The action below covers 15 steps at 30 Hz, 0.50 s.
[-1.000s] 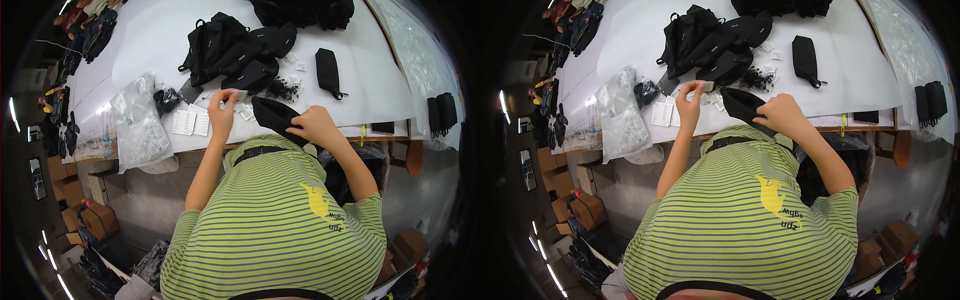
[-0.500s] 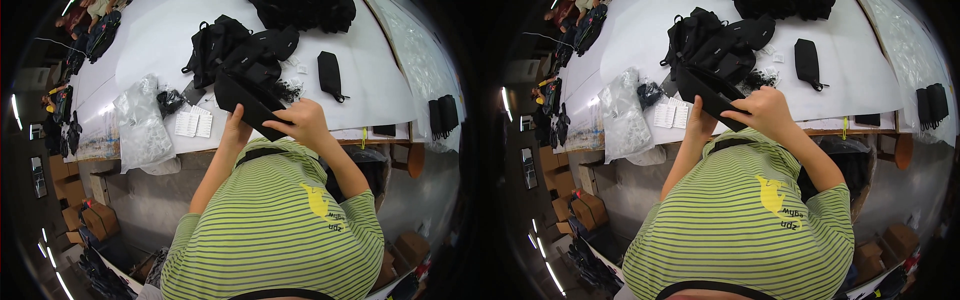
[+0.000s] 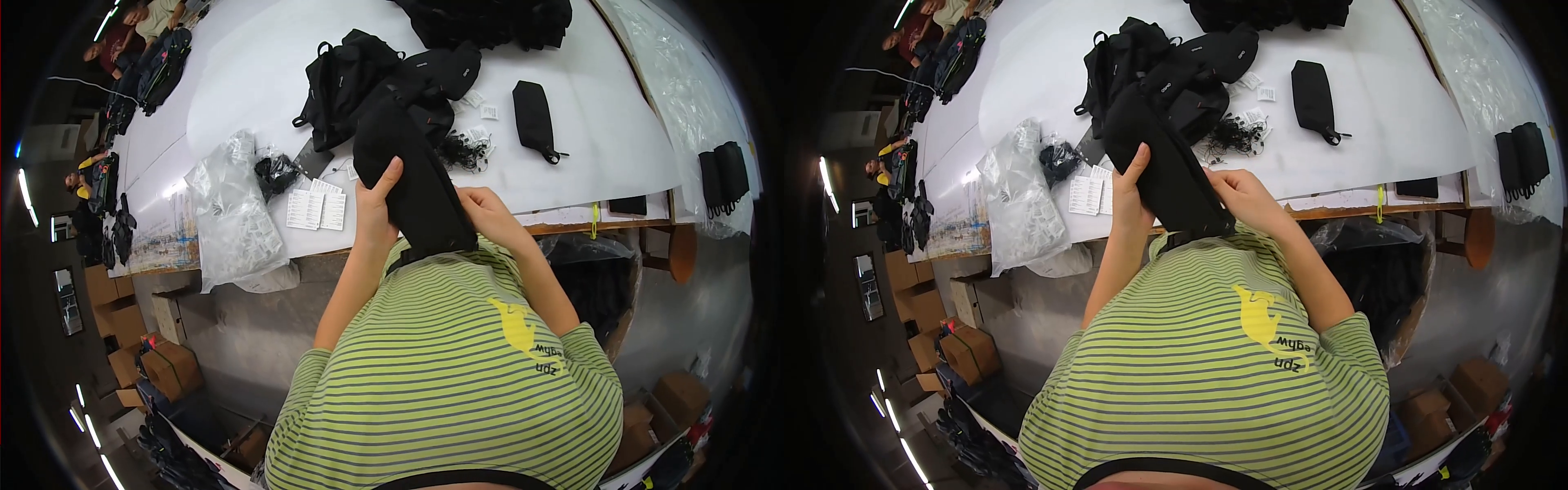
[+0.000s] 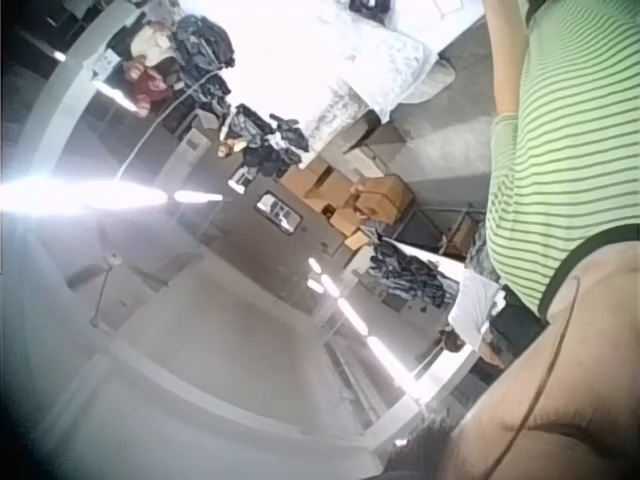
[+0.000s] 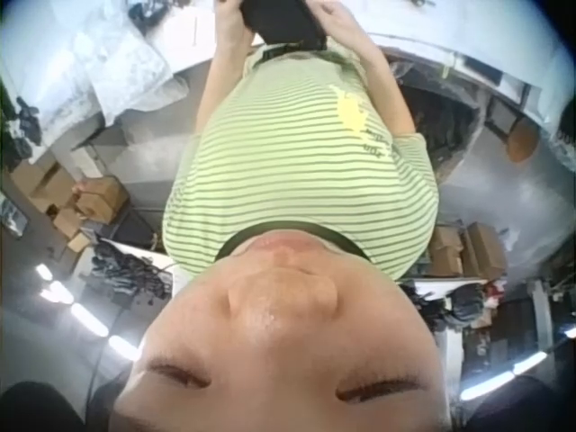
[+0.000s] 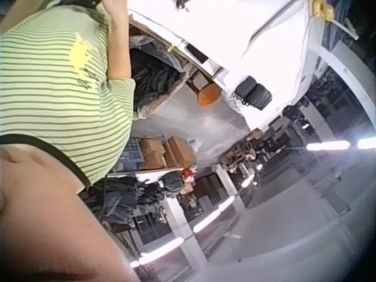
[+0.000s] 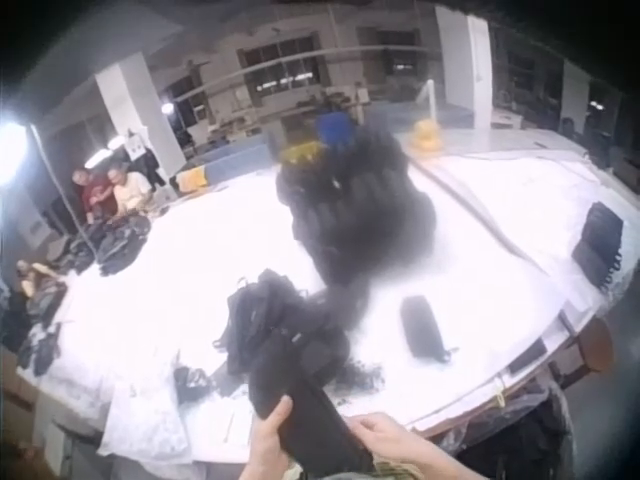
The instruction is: Inspecting and inserting small tags or components into black cases or pouches.
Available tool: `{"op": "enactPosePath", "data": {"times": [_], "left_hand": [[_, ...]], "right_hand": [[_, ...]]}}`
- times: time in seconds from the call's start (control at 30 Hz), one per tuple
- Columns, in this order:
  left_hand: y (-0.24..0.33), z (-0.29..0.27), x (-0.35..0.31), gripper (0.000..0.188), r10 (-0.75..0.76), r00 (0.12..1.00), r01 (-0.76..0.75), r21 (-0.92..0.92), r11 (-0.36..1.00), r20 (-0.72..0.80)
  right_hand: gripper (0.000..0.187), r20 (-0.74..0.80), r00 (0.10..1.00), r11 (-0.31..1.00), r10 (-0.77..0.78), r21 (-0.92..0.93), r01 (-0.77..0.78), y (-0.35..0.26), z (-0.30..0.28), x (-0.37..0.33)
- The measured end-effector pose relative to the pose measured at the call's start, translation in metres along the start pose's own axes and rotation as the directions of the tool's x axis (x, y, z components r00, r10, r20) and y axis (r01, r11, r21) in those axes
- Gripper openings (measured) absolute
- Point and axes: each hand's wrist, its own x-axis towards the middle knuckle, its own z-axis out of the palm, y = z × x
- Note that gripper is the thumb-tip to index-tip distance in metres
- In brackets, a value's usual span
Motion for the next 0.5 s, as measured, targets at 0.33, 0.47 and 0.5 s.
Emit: {"op": "enactPosePath", "data": {"times": [0.33,0.47,0.5], "left_hand": [[0.004,0.014,-0.012,0.036,-0.31,0.946,0.288,0.193,0.938,0.098],[0.001,0.01,-0.009,0.034,-0.297,0.953,0.285,0.171,0.943,0.05],[0.001,0.01,-0.008,0.032,-0.289,0.957,0.28,0.162,0.946,0.032]], "right_hand": [[0.018,-0.118,0.883,0.891,-0.454,-0.065,0.449,-0.046,-0.011,0.04],[0.009,-0.108,0.768,0.71,-0.631,-0.48,0.516,-0.05,-0.012,0.037],[0.009,-0.108,0.768,0.71,-0.631,-0.48,0.515,-0.05,-0.011,0.035]]}}
